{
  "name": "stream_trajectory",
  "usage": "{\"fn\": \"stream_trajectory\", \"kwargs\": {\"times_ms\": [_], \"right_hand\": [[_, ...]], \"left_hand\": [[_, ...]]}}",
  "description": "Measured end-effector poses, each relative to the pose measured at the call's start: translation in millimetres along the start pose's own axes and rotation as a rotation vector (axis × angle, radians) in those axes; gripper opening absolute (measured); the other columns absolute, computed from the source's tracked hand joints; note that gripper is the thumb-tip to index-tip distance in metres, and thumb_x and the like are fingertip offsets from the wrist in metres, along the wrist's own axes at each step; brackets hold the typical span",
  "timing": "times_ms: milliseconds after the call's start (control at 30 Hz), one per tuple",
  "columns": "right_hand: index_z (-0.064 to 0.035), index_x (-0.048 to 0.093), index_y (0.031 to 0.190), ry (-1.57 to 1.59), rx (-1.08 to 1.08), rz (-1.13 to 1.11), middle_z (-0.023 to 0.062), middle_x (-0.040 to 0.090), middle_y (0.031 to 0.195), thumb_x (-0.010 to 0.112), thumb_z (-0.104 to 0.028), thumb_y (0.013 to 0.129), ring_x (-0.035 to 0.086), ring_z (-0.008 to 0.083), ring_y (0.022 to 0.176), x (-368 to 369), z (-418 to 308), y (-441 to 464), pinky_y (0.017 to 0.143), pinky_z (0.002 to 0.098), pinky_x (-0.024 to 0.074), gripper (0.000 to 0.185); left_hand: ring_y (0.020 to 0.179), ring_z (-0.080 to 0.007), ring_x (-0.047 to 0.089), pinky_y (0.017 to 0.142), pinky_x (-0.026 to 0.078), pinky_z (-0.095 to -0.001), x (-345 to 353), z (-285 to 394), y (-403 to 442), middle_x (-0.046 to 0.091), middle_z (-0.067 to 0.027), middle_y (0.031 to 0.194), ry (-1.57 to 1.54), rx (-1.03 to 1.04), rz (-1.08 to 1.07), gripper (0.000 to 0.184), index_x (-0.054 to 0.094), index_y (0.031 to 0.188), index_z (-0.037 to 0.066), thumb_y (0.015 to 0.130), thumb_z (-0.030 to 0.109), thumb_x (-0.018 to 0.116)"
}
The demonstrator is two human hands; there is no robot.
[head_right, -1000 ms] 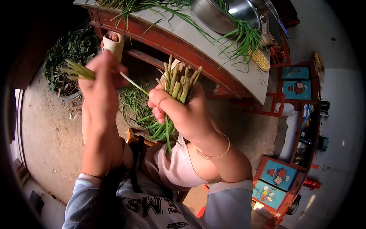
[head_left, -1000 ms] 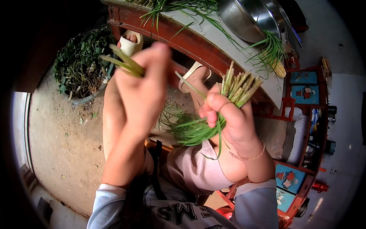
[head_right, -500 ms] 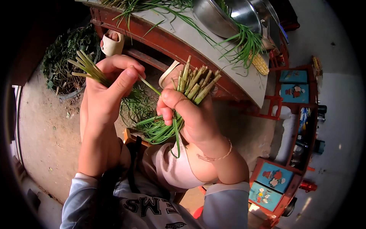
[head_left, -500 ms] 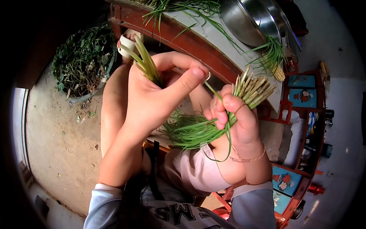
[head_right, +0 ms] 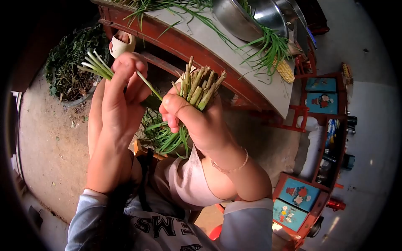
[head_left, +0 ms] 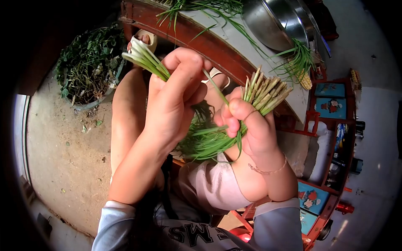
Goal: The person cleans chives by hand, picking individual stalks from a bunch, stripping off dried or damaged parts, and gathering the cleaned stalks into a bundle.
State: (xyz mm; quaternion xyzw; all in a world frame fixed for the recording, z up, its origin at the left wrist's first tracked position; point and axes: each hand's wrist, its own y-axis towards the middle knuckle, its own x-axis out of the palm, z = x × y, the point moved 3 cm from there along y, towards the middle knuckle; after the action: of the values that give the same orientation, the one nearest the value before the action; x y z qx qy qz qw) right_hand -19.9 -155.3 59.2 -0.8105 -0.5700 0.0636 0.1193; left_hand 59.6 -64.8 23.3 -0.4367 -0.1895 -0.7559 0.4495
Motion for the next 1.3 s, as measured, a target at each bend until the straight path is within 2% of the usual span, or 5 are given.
{"fn": "stream_trajectory", "kwargs": {"times_ms": [500, 600, 733, 933, 1300], "right_hand": [[-0.0075, 0.044, 0.062, 0.12, 0.001, -0.008, -0.0018, 0.038, 0.047, 0.05, -0.016, 0.075, 0.035, 0.007, 0.043, -10, 13, 6, 0.054, 0.0243, 0.0363, 0.017], [-0.0102, 0.042, 0.061, 0.169, -0.085, -0.074, -0.0034, 0.036, 0.046, 0.049, -0.02, 0.077, 0.033, 0.0064, 0.043, -15, 7, -1, 0.056, 0.0233, 0.0322, 0.02], [-0.01, 0.043, 0.063, 0.194, -0.137, -0.116, -0.0029, 0.038, 0.047, 0.049, -0.021, 0.078, 0.033, 0.0065, 0.043, -17, 2, 0, 0.056, 0.023, 0.0322, 0.02], [-0.0091, 0.044, 0.064, 0.228, -0.175, -0.183, -0.0027, 0.039, 0.048, 0.051, -0.022, 0.079, 0.034, 0.0065, 0.042, -12, -4, -4, 0.055, 0.0232, 0.0328, 0.021], [-0.0087, 0.044, 0.064, 0.113, -0.132, -0.18, -0.0015, 0.04, 0.047, 0.052, -0.022, 0.077, 0.036, 0.0071, 0.042, -9, 0, -7, 0.055, 0.024, 0.0342, 0.021]], "left_hand": [[0.04, -0.0036, 0.021, 0.035, 0.018, -0.0167, -36, -6, 37, 0.045, 0.0024, 0.063, -0.858, -0.131, 0.063, 0.015, 0.049, 0.078, 0.004, 0.084, 0.018, 0.049], [0.039, -0.0035, 0.019, 0.034, 0.018, -0.0175, -42, 32, 37, 0.045, 0.0021, 0.063, -0.684, 0.162, -0.089, 0.019, 0.047, 0.073, 0.006, 0.085, 0.021, 0.048], [0.04, -0.0035, 0.023, 0.037, 0.018, -0.0179, -37, 12, 26, 0.044, 0.0042, 0.06, -0.322, 0.121, -0.005, 0.024, 0.051, 0.073, 0.01, 0.085, 0.03, 0.047], [0.047, 0.0013, 0.036, 0.04, 0.024, -0.0139, -7, 12, 4, 0.054, 0.0016, 0.07, 0.147, 0.159, -0.175, 0.014, 0.057, 0.089, 0.001, 0.077, 0.007, 0.058], [0.045, 0.0039, 0.03, 0.041, 0.021, -0.0125, 0, 11, -2, 0.047, 0.0074, 0.059, 0.288, 0.277, -0.234, 0.009, 0.057, 0.077, 0.001, 0.071, 0.004, 0.063]]}}
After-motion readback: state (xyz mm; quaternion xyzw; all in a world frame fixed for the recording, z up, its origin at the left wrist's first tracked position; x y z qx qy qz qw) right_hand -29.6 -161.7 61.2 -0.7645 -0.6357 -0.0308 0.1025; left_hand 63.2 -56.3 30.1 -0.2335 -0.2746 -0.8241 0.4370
